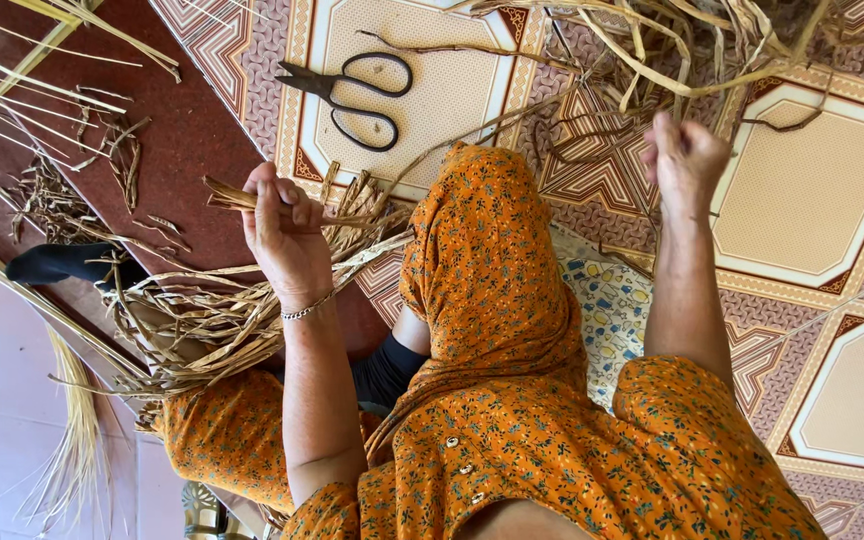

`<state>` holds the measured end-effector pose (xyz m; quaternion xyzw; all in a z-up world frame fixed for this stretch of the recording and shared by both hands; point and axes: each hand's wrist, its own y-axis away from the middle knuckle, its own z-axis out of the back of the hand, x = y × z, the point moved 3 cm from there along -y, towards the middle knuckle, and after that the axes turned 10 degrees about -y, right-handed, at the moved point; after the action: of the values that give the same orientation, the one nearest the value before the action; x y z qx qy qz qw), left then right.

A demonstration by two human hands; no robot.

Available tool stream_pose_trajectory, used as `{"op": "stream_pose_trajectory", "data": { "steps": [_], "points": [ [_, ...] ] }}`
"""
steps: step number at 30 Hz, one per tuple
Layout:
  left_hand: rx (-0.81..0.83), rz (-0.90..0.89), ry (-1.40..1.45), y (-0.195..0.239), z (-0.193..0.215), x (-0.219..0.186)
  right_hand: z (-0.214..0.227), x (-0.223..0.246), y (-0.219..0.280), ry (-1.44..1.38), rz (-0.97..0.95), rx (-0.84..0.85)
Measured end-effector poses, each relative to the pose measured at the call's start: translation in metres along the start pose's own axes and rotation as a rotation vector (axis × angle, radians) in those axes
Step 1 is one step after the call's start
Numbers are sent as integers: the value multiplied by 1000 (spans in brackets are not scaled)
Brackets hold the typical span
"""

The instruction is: The person sits on the floor and processes dried plant fibers. They use scissors to trim and separate the fibers, then bundle them by hand.

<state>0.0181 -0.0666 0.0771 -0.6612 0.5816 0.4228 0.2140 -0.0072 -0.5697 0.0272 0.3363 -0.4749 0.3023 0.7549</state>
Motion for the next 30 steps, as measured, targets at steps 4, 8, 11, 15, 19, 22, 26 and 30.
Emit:
{"op": "stream_pose_trajectory", "data": {
  "steps": [4, 8, 11, 15, 19, 22, 26, 30],
  "points": [
    [47, -27, 9, -3, -8, 6, -76, 28, -43, 101, 803, 235],
    [78, 19, -17, 2, -20, 12, -175, 36, -91, 431, 1104, 341],
    [1, 56, -70, 11, -16, 11, -217, 34, -108, 718, 1319, 283],
    [-60, 102, -65, 14, -9, 8, -234, 38, -124, 962, 1315, 195],
    [-46, 71, -139, 11, -14, 5, -240, 61, -101, 769, 1160, 373],
    [-45, 94, -217, 8, -24, 11, -241, 84, -60, 535, 780, 723],
    [-20, 125, -229, 8, -43, 19, -235, 124, 18, 12, 442, 1234],
    [28, 73, -198, 12, -55, 22, -239, 152, 80, -125, 270, 1321]
  ]
}}
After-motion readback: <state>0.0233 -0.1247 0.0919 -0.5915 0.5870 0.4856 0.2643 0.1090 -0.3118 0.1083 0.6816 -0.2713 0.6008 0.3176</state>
